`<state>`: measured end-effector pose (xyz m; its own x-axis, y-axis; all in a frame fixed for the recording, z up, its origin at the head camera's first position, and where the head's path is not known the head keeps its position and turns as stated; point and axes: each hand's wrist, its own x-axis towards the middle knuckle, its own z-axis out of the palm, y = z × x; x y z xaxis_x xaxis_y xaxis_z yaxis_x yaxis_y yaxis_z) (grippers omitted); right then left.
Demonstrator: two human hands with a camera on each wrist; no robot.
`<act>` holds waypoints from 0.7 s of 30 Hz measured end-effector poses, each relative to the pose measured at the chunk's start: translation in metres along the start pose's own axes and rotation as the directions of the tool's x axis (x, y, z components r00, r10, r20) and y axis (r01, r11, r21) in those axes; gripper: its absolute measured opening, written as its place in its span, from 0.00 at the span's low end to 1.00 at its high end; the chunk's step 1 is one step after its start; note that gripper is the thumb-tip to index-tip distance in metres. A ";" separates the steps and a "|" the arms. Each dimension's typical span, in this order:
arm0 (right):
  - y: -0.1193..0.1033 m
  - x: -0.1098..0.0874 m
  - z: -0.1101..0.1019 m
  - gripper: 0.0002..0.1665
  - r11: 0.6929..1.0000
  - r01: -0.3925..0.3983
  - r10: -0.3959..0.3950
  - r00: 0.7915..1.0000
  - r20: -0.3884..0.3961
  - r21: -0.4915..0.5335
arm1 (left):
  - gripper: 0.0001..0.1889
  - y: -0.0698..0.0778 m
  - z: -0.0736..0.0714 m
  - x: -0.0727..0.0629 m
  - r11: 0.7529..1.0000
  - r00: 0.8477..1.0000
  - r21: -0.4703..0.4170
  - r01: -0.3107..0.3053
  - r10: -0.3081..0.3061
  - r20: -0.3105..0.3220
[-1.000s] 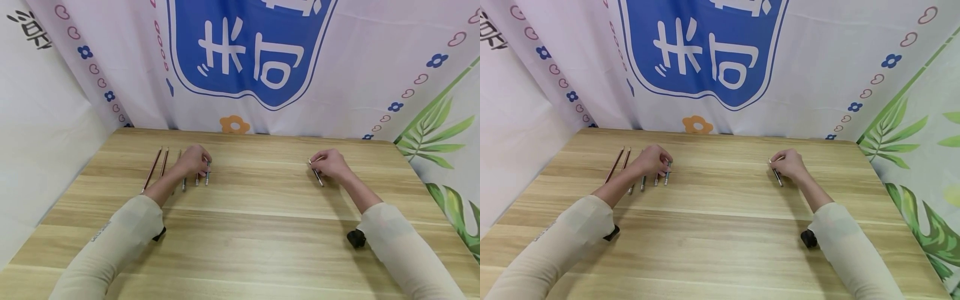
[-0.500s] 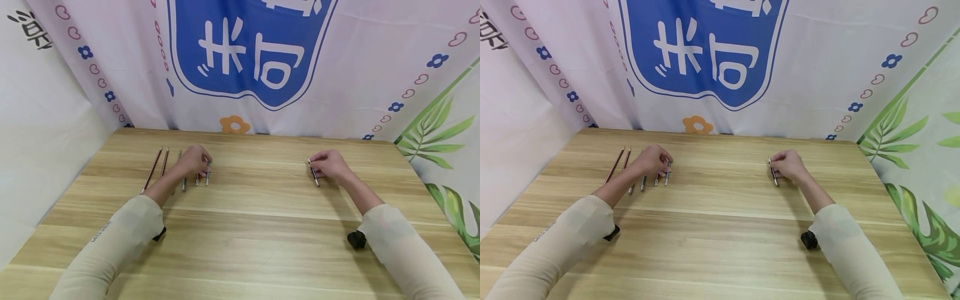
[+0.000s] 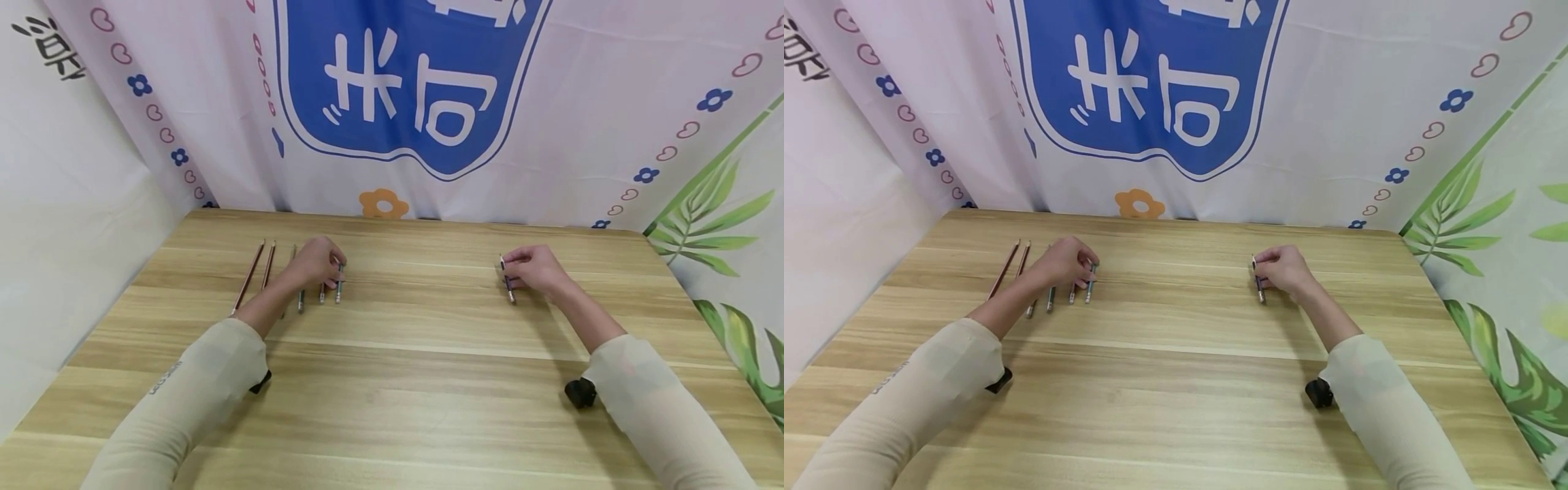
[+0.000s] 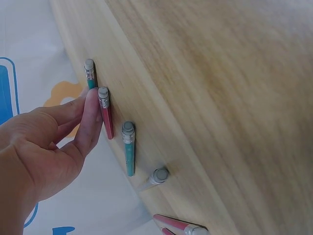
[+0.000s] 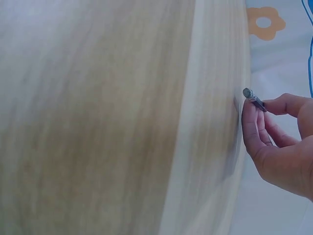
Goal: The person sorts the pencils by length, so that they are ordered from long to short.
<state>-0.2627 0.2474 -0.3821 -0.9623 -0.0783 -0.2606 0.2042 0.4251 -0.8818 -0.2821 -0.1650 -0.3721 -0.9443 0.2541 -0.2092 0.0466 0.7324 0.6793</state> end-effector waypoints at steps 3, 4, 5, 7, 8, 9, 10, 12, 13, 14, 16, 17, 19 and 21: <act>0.000 -0.001 0.001 0.22 1.000 0.008 -0.008 1.000 0.005 0.004 | 0.18 0.000 0.000 0.000 1.000 1.000 0.001 0.002 -0.002 0.000; 0.000 -0.001 0.001 0.22 1.000 0.013 -0.013 1.000 0.007 0.008 | 0.18 -0.001 0.000 0.000 1.000 1.000 0.002 0.003 -0.003 -0.001; 0.000 -0.001 0.001 0.22 1.000 0.020 -0.020 1.000 0.011 0.014 | 0.18 -0.001 0.000 0.000 1.000 1.000 0.002 0.004 -0.004 -0.001; 0.001 -0.002 0.002 0.22 0.999 0.033 -0.034 0.999 0.018 0.026 | 0.18 -0.001 0.000 0.001 1.000 1.000 0.000 0.008 -0.008 0.000; 0.001 -0.001 0.002 0.22 0.999 0.039 -0.039 0.999 0.023 0.033 | 0.18 -0.001 0.000 0.001 1.000 1.000 -0.003 0.009 -0.009 0.001; 0.002 -0.001 0.002 0.22 0.998 0.043 -0.044 0.999 0.027 0.039 | 0.18 -0.001 0.000 0.001 1.000 1.000 -0.005 0.011 -0.011 0.002; 0.002 -0.001 0.003 0.22 0.998 0.043 -0.045 0.999 0.030 0.042 | 0.18 -0.001 0.000 0.001 1.000 1.000 -0.007 0.011 -0.011 0.004; 0.002 0.000 0.004 0.22 0.998 0.042 -0.044 0.998 0.035 0.040 | 0.18 -0.001 0.001 0.001 1.000 1.000 -0.010 0.012 -0.012 0.007; 0.002 0.000 0.005 0.22 0.998 0.041 -0.043 0.998 0.037 0.041 | 0.18 -0.001 0.000 0.001 1.000 1.000 -0.009 0.012 -0.012 0.007; 0.002 0.000 0.006 0.22 0.998 0.039 -0.040 0.998 0.040 0.041 | 0.18 -0.001 0.001 0.001 1.000 1.000 -0.007 0.011 -0.011 0.008; 0.002 0.000 0.008 0.22 0.999 0.038 -0.040 0.998 0.047 0.038 | 0.18 -0.001 0.000 0.001 1.000 1.000 -0.006 0.012 -0.012 0.007; 0.002 0.000 0.009 0.22 0.998 0.039 -0.041 0.998 0.052 0.040 | 0.18 -0.002 0.000 0.001 1.000 1.000 -0.004 0.013 -0.013 0.007; 0.002 -0.001 0.010 0.22 0.998 0.039 -0.042 0.998 0.056 0.045 | 0.18 -0.001 0.000 0.001 1.000 1.000 -0.003 0.013 -0.013 0.007; 0.002 0.000 0.011 0.22 0.998 0.043 -0.045 0.997 0.061 0.042 | 0.18 -0.001 0.000 0.002 1.000 1.000 -0.003 0.015 -0.015 0.007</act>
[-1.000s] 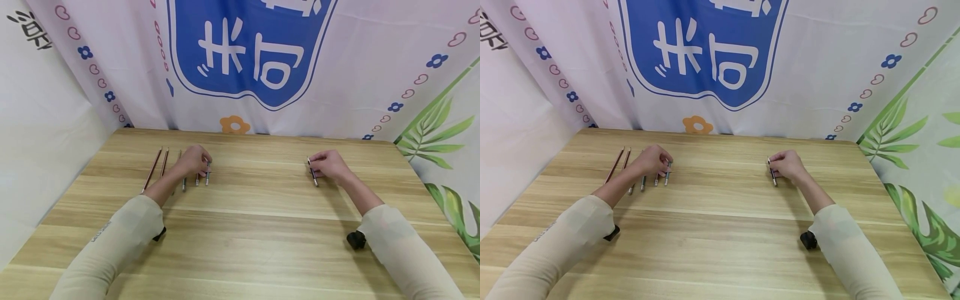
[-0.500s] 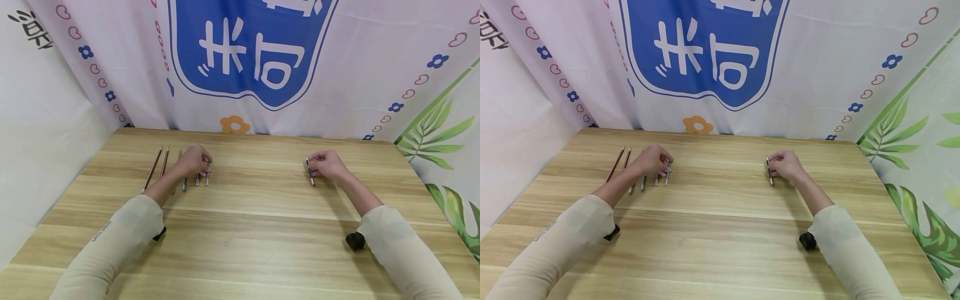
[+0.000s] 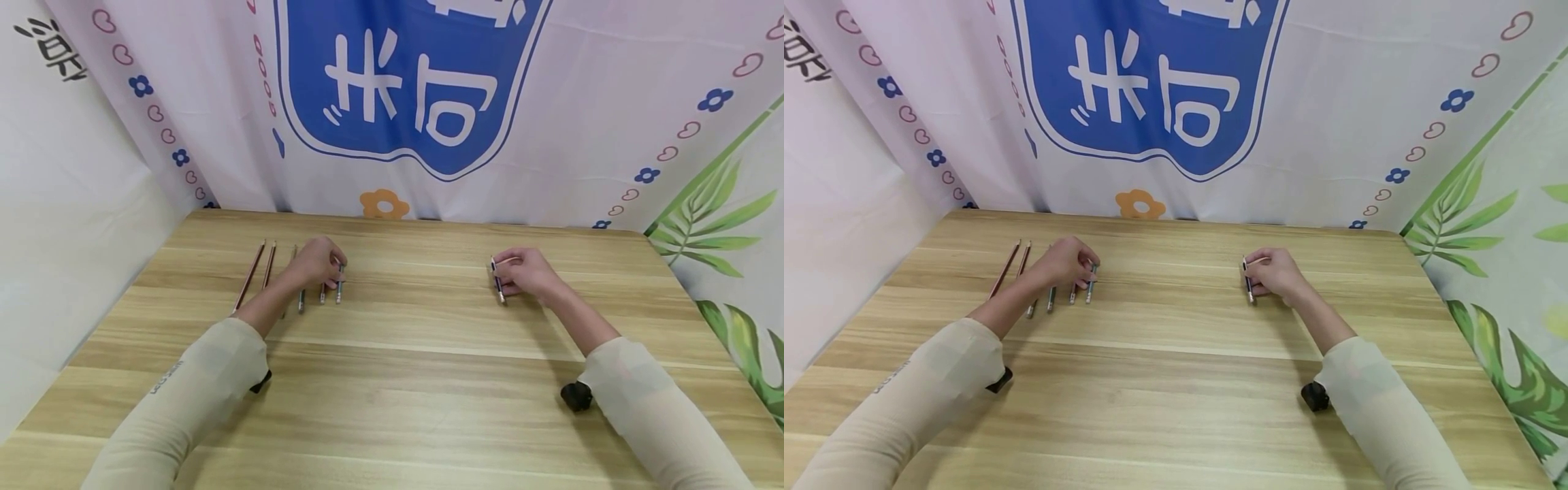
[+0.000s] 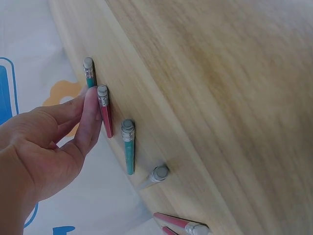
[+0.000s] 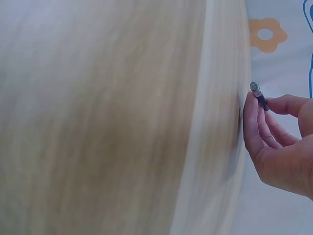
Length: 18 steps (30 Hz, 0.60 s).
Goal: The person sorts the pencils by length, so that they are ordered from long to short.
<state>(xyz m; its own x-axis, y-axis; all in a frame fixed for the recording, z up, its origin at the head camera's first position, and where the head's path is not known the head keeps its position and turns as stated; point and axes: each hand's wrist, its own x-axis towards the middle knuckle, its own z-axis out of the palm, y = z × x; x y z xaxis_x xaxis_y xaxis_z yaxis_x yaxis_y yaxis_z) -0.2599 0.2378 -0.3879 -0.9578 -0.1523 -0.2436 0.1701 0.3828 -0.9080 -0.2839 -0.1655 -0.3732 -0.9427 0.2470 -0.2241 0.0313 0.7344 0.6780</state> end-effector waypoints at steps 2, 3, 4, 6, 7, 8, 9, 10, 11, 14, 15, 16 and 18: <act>0.000 0.000 0.001 0.22 1.000 0.003 -0.003 1.000 -0.001 -0.002 | 0.18 0.000 0.000 0.000 1.000 1.000 0.002 0.001 -0.001 0.000; -0.001 0.001 0.002 0.22 1.000 0.004 -0.004 1.000 -0.002 -0.002 | 0.18 0.001 0.000 0.000 1.000 1.000 0.002 0.002 -0.002 -0.001; -0.001 0.001 0.002 0.22 1.000 0.007 -0.007 1.000 -0.002 -0.002 | 0.18 0.001 0.000 0.000 1.000 1.000 0.003 0.002 -0.002 -0.002; -0.002 0.002 0.004 0.22 1.000 0.012 -0.012 1.000 0.002 0.001 | 0.17 0.001 0.000 0.000 1.000 1.000 0.005 0.003 -0.003 -0.005; -0.002 0.002 0.005 0.22 1.000 0.014 -0.014 1.000 0.003 0.003 | 0.17 0.001 0.000 -0.001 1.000 1.000 0.006 0.002 -0.002 -0.006; -0.003 0.002 0.005 0.22 1.000 0.016 -0.016 1.000 0.006 0.004 | 0.17 0.001 0.000 -0.001 1.000 1.000 0.007 0.001 -0.001 -0.007; -0.003 0.002 0.007 0.22 1.000 0.019 -0.019 1.000 0.010 0.005 | 0.17 0.001 0.000 -0.001 1.000 1.000 0.007 0.001 -0.001 -0.008; -0.004 0.002 0.008 0.22 1.000 0.021 -0.021 1.000 0.013 0.005 | 0.17 0.001 0.000 -0.001 1.000 1.000 0.008 -0.001 0.001 -0.008; -0.004 0.003 0.009 0.22 1.000 0.023 -0.023 1.000 0.016 0.006 | 0.17 0.001 0.000 -0.001 1.000 1.000 0.009 -0.002 0.002 -0.008; -0.006 0.003 0.012 0.22 1.000 0.029 -0.029 0.999 0.022 0.006 | 0.17 0.001 0.000 0.000 1.000 1.000 0.008 -0.007 0.007 -0.003; -0.006 0.003 0.013 0.22 1.000 0.030 -0.030 0.999 0.023 0.008 | 0.17 0.001 0.000 0.000 1.000 1.000 0.006 -0.007 0.007 -0.002; -0.007 0.003 0.014 0.22 1.000 0.030 -0.030 0.999 0.023 0.008 | 0.17 0.001 0.000 0.000 1.000 1.000 0.005 -0.007 0.007 0.000; -0.008 0.004 0.017 0.21 0.999 0.033 -0.033 0.999 0.026 0.013 | 0.17 0.001 0.000 0.000 1.000 1.000 0.004 -0.005 0.005 0.001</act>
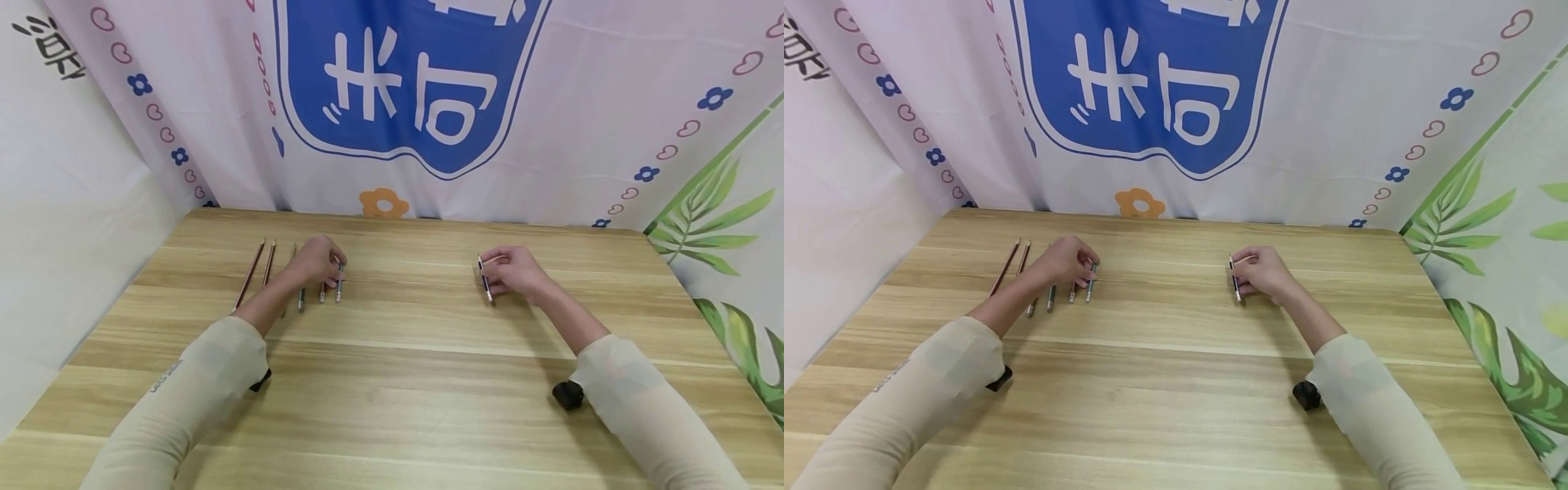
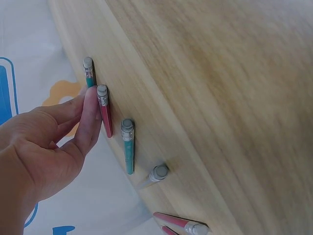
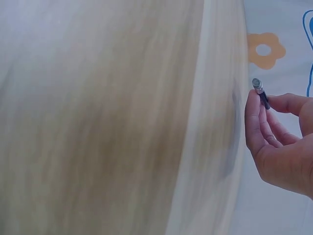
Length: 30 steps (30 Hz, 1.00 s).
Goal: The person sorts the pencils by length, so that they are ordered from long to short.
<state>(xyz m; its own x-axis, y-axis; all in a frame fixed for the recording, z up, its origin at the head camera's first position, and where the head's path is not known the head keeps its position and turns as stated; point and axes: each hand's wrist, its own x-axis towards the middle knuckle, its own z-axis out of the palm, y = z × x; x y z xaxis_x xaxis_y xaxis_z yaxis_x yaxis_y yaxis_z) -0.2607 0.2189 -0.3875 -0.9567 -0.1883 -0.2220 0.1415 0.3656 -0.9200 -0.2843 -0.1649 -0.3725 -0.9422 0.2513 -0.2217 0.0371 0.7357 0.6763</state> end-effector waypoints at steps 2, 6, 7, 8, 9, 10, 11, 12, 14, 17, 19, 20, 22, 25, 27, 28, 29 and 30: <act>-0.001 0.001 0.003 0.21 1.000 0.002 -0.002 1.000 0.003 0.007 | 0.17 0.000 0.000 0.000 1.000 1.000 -0.001 0.003 -0.003 0.000; -0.002 0.003 0.009 0.21 1.000 0.002 -0.002 1.000 0.009 0.019 | 0.17 -0.001 0.000 0.001 1.000 1.000 0.000 0.002 -0.002 -0.001; -0.002 0.004 0.010 0.21 1.000 0.000 0.000 1.000 0.009 0.021 | 0.17 -0.002 0.000 0.001 1.000 1.000 0.000 0.001 -0.001 -0.001; -0.002 0.005 0.012 0.21 1.000 -0.002 0.001 1.000 0.009 0.023 | 0.17 -0.002 0.000 0.002 1.000 1.000 0.000 -0.001 0.001 -0.001; -0.002 0.005 0.013 0.21 1.000 -0.001 0.000 1.000 0.010 0.024 | 0.17 -0.002 0.000 0.001 1.000 1.000 -0.001 -0.003 0.003 0.000; -0.002 0.006 0.014 0.21 1.000 -0.002 0.002 1.000 0.010 0.025 | 0.17 -0.001 0.000 0.001 1.000 1.000 -0.001 -0.005 0.005 0.000; -0.002 0.007 0.015 0.21 1.000 -0.003 0.003 1.000 0.010 0.027 | 0.17 -0.001 0.000 0.001 1.000 1.000 -0.003 -0.005 0.005 0.001; -0.002 0.007 0.016 0.21 1.000 -0.002 0.001 1.000 0.011 0.027 | 0.17 -0.001 0.000 0.001 1.000 1.000 -0.005 -0.005 0.005 0.002; -0.003 0.009 0.019 0.22 1.000 0.000 -0.001 1.000 0.017 0.030 | 0.17 0.000 -0.001 0.000 1.000 1.000 -0.008 -0.003 0.003 0.001; -0.005 0.010 0.022 0.22 0.999 -0.006 0.006 1.000 0.022 0.035 | 0.17 -0.001 -0.001 0.000 1.000 1.000 -0.013 -0.003 0.003 0.003; -0.006 0.011 0.025 0.23 0.999 -0.012 0.011 1.000 0.024 0.039 | 0.17 -0.001 -0.001 0.000 1.000 1.000 -0.014 -0.004 0.004 0.004; -0.007 0.011 0.026 0.23 0.999 -0.013 0.012 1.000 0.024 0.040 | 0.17 -0.001 -0.001 0.001 1.000 1.000 -0.014 -0.006 0.006 0.005; -0.007 0.012 0.028 0.23 0.999 -0.017 0.016 1.000 0.025 0.049 | 0.17 -0.001 -0.001 0.001 1.000 1.000 -0.016 -0.008 0.008 0.007; -0.008 0.014 0.031 0.23 0.998 -0.016 0.014 0.999 0.029 0.065 | 0.17 -0.002 -0.001 0.001 1.000 1.000 -0.020 -0.005 0.005 0.006; -0.008 0.014 0.033 0.22 0.997 -0.016 0.014 0.999 0.032 0.072 | 0.17 -0.001 -0.001 0.001 1.000 1.000 -0.023 -0.001 0.001 0.006; -0.009 0.015 0.034 0.22 0.997 -0.014 0.011 0.999 0.033 0.074 | 0.17 -0.001 -0.001 0.001 1.000 1.000 -0.024 0.001 -0.001 0.006; -0.009 0.015 0.034 0.21 0.997 -0.010 0.007 0.999 0.037 0.073 | 0.17 -0.001 -0.001 0.001 1.000 1.000 -0.025 0.004 -0.004 0.006; -0.009 0.015 0.035 0.21 0.997 -0.008 0.005 0.999 0.038 0.071 | 0.17 -0.001 -0.001 0.001 1.000 1.000 -0.026 0.006 -0.006 0.007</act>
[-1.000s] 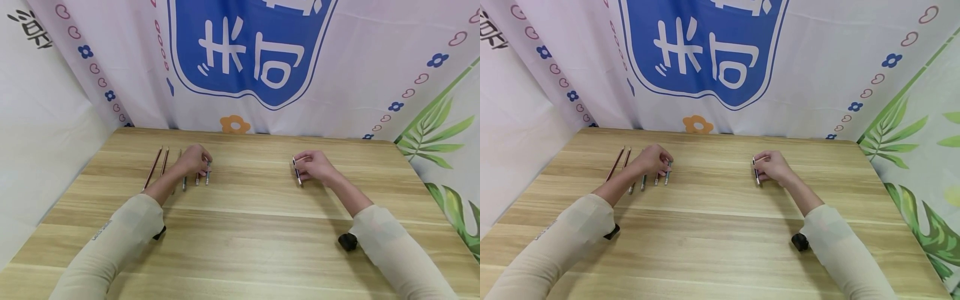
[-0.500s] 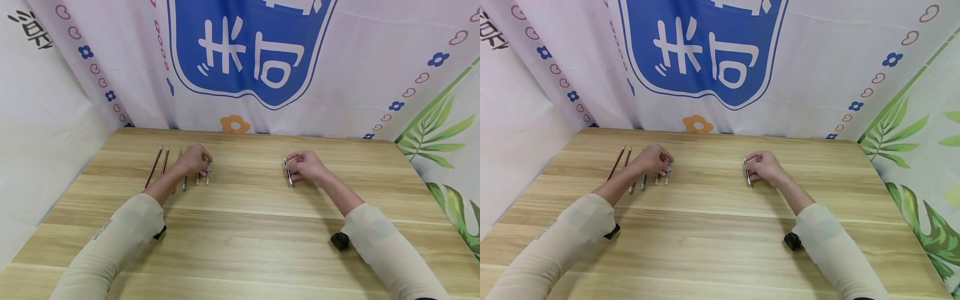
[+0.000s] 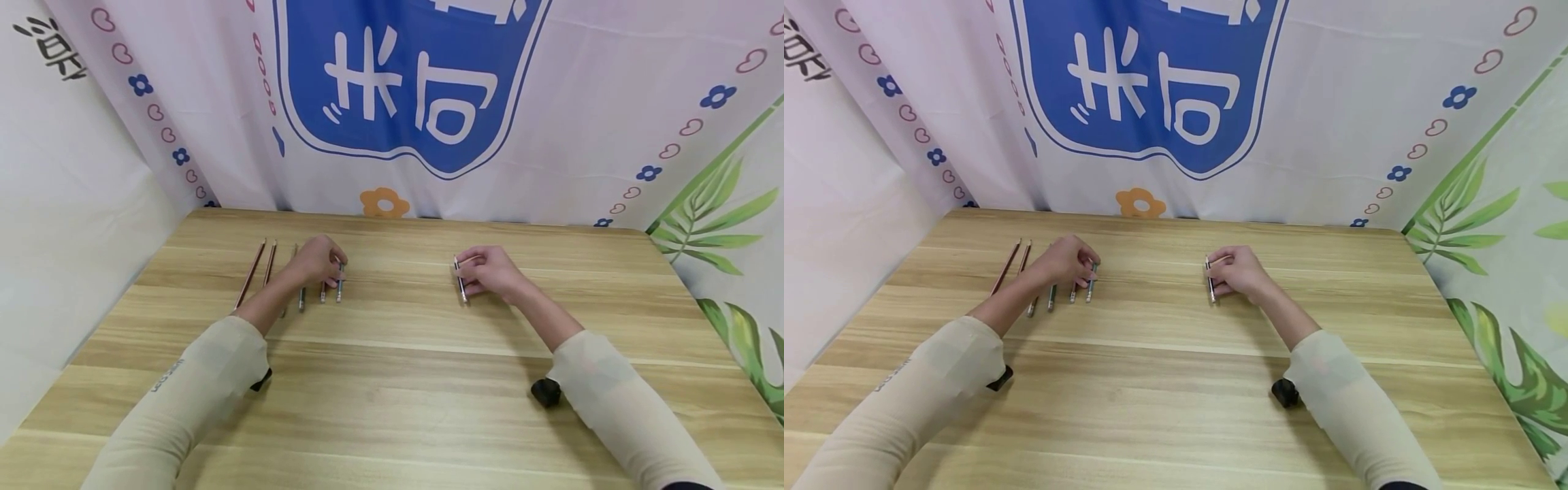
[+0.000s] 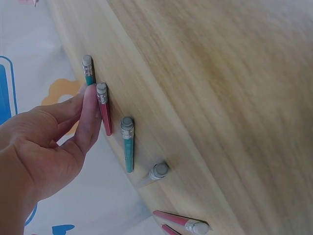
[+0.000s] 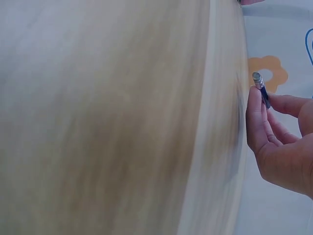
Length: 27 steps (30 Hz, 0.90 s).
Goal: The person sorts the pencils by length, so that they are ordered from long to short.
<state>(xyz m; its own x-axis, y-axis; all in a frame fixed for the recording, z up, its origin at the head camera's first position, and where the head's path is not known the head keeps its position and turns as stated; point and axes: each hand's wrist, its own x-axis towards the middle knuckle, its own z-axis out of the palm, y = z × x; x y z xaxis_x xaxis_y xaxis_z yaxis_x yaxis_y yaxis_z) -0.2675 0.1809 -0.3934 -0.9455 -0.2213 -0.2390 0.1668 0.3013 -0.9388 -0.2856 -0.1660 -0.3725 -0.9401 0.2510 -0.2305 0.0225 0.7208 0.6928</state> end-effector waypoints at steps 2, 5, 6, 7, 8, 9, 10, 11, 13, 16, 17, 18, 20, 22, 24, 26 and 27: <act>-0.001 0.000 0.002 0.21 1.000 0.000 0.000 1.000 0.002 0.001 | 0.17 0.001 0.000 0.000 1.000 1.000 0.001 0.002 -0.002 0.000; -0.003 0.001 0.004 0.22 1.000 -0.001 0.001 1.000 0.006 0.006 | 0.17 0.001 0.000 0.000 1.000 1.000 -0.001 0.005 -0.005 0.001; -0.004 0.002 0.006 0.22 1.000 -0.005 0.004 1.000 0.006 0.010 | 0.18 0.001 0.000 -0.001 1.000 1.000 -0.002 0.005 -0.005 0.001; -0.005 0.002 0.007 0.22 1.000 -0.005 0.005 1.000 0.008 0.013 | 0.18 0.002 0.000 -0.001 1.000 1.000 -0.005 0.005 -0.005 0.002; -0.006 0.003 0.008 0.22 1.000 -0.008 0.008 1.000 0.007 0.016 | 0.18 0.002 0.000 -0.001 1.000 1.000 -0.008 0.006 -0.006 0.002; -0.006 0.003 0.009 0.22 1.000 -0.007 0.007 1.000 0.008 0.018 | 0.18 0.002 0.000 -0.001 1.000 1.000 -0.012 0.006 -0.006 0.002; -0.007 0.003 0.010 0.22 1.000 -0.007 0.007 1.000 0.008 0.021 | 0.18 0.002 0.000 -0.001 1.000 1.000 -0.013 0.006 -0.006 0.002; -0.007 0.004 0.011 0.22 1.000 -0.005 0.005 1.000 0.010 0.025 | 0.18 0.001 0.000 -0.001 1.000 1.000 -0.015 0.005 -0.005 0.002; -0.008 0.005 0.014 0.22 1.000 -0.005 0.005 1.000 0.010 0.030 | 0.17 0.000 0.000 -0.001 1.000 1.000 -0.019 0.003 -0.003 0.002; -0.009 0.007 0.018 0.22 0.999 -0.005 0.005 1.000 0.011 0.038 | 0.17 -0.002 0.000 0.000 1.000 1.000 -0.022 0.001 -0.001 0.004; -0.009 0.008 0.019 0.22 0.999 -0.007 0.007 1.000 0.011 0.038 | 0.17 -0.002 0.000 0.001 1.000 1.000 -0.023 0.002 -0.002 0.005; -0.009 0.009 0.021 0.21 0.999 -0.011 0.011 1.000 0.009 0.039 | 0.17 -0.003 0.000 0.001 1.000 1.000 -0.025 0.003 -0.003 0.006; -0.010 0.010 0.024 0.21 0.999 -0.011 0.010 1.000 0.012 0.040 | 0.18 -0.003 0.001 0.001 1.000 1.000 -0.024 0.005 -0.005 0.007; -0.011 0.011 0.026 0.21 0.999 -0.012 0.011 1.000 0.012 0.043 | 0.18 -0.003 0.001 0.002 1.000 1.000 -0.027 0.004 -0.004 0.009; -0.012 0.012 0.030 0.20 0.999 -0.011 0.011 1.000 0.011 0.050 | 0.18 -0.003 0.000 0.002 1.000 1.000 -0.024 0.002 -0.002 0.010; -0.014 0.013 0.033 0.20 0.998 -0.008 0.007 1.000 0.013 0.058 | 0.18 -0.003 0.000 0.002 1.000 1.000 -0.023 0.000 0.000 0.010; -0.015 0.014 0.035 0.20 0.998 -0.006 0.005 1.000 0.015 0.062 | 0.18 -0.002 0.000 0.002 1.000 1.000 -0.022 0.000 0.000 0.009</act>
<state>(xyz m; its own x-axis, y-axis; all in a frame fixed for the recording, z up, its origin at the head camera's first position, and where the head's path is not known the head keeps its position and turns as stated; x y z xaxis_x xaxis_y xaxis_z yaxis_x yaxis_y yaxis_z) -0.2734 0.1413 -0.3915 -0.9402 -0.2340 -0.2475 0.1895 0.2444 -0.9510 -0.2873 -0.1674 -0.3742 -0.9370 0.2571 -0.2364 0.0153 0.7063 0.7077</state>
